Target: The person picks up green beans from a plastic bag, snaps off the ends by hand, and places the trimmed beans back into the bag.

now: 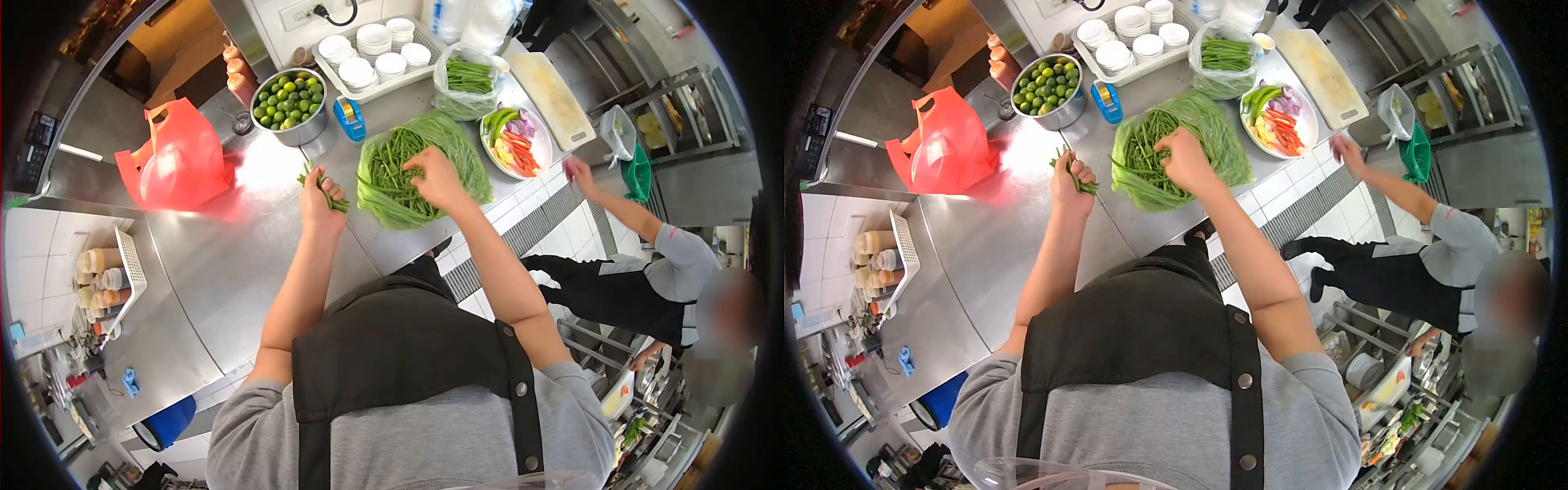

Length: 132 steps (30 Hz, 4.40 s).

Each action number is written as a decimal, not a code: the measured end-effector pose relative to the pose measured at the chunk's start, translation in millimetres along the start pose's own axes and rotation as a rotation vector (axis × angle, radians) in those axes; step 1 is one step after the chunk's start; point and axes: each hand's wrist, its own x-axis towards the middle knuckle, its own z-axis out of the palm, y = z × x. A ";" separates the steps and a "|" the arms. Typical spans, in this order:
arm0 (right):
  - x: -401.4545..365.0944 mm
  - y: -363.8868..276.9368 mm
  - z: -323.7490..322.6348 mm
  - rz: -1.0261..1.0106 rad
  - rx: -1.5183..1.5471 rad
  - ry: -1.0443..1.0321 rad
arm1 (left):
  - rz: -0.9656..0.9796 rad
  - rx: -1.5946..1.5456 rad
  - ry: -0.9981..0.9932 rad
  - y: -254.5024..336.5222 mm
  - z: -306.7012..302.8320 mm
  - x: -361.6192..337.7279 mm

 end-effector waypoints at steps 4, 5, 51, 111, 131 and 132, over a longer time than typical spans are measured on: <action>9.6 -19.8 55.9 -0.046 0.020 -0.074 | 0.064 0.103 0.046 -10.3 0.7 -4.6; 11.7 -22.9 69.6 -0.070 0.039 -0.051 | 0.079 0.155 0.065 -16.3 0.7 -3.5; -23.7 39.7 -43.4 0.158 0.093 0.024 | -0.399 0.042 -0.456 3.9 18.6 -45.2; -42.1 5.8 -16.9 0.158 0.277 0.171 | 0.170 0.643 -0.256 -44.6 61.5 -69.3; -39.0 -66.6 -18.1 0.148 0.440 0.292 | 0.207 0.702 -0.188 -44.4 62.3 -67.1; -39.4 -62.5 -17.1 0.186 0.513 0.306 | 0.172 0.675 -0.167 -45.1 59.6 -62.7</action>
